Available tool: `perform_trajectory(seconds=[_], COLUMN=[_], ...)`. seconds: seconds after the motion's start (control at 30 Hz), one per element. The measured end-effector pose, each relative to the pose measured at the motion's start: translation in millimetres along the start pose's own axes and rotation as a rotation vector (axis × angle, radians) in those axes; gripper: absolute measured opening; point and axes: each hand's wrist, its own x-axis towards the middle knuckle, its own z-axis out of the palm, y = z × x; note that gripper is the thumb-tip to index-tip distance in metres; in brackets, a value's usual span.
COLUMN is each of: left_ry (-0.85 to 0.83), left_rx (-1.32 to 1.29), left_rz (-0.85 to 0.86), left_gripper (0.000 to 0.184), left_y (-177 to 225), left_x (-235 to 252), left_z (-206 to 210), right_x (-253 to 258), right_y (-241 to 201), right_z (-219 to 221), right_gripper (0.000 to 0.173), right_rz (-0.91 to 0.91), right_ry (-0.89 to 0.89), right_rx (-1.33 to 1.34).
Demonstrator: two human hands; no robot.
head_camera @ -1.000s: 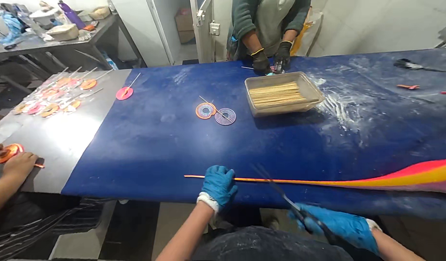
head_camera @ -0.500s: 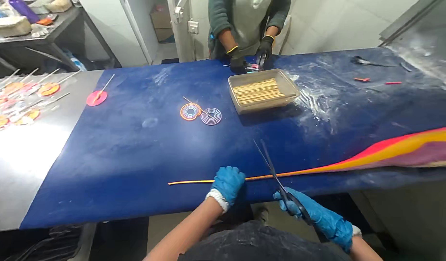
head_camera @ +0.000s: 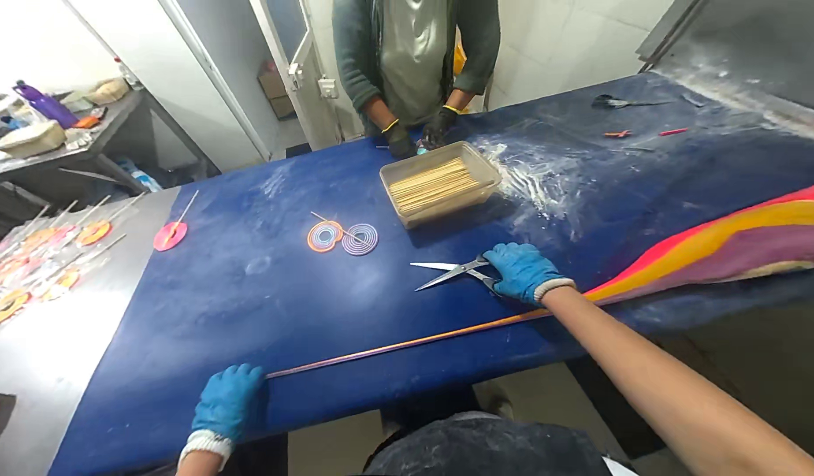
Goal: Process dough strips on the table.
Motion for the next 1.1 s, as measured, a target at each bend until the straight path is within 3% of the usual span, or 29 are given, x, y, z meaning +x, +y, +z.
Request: perform_trajectory(seconds=[0.1,0.17,0.27,0.33,0.43,0.57,0.73,0.83,0.93,1.1], left_ry=[-0.195,-0.188,-0.019,0.135,0.263,0.382,0.195,0.097,-0.008,-0.217], left_rx=[0.030,-0.012,-0.112,-0.182,-0.239,-0.299,-0.488,-0.497,-0.449,-0.461], left_rz=[-0.232,-0.397,-0.479,-0.374,-0.137,0.210,0.532,0.568,0.540,0.458], left_gripper=[0.025,0.031,0.049,0.065,0.070,0.063,0.067,0.067,0.063,0.062], left_y=[-21,-22,9,49,141,300,513,596,623,590], left_x=[-17,-33,-48,-42,-7,63,128,154,164,177], left_z=[-4,5,7,-2,-34,-73,-133,-171,-196,-214], right_x=[-20,-46,-77,-89,-97,-90,-83,-85,-91,-97], right_y=[5,19,70,116,162,157,155,154,163,171], right_z=[-9,-12,-1,27,63,53,44,37,41,50], right_gripper=[0.056,0.052,0.063,0.067,0.069,0.063,0.067,0.042,0.032,0.074], right_rz=[-0.105,-0.179,-0.116,0.013,0.079,-0.019,-0.038,0.017,0.156,0.165], right_ry=[0.068,0.022,-0.213,-0.252,-0.123,-0.138,-0.177,-0.189,-0.178,-0.170], right_rx=[0.124,0.213,0.086,-0.064,-0.090,-0.127,-0.080,-0.007,0.034,0.036])
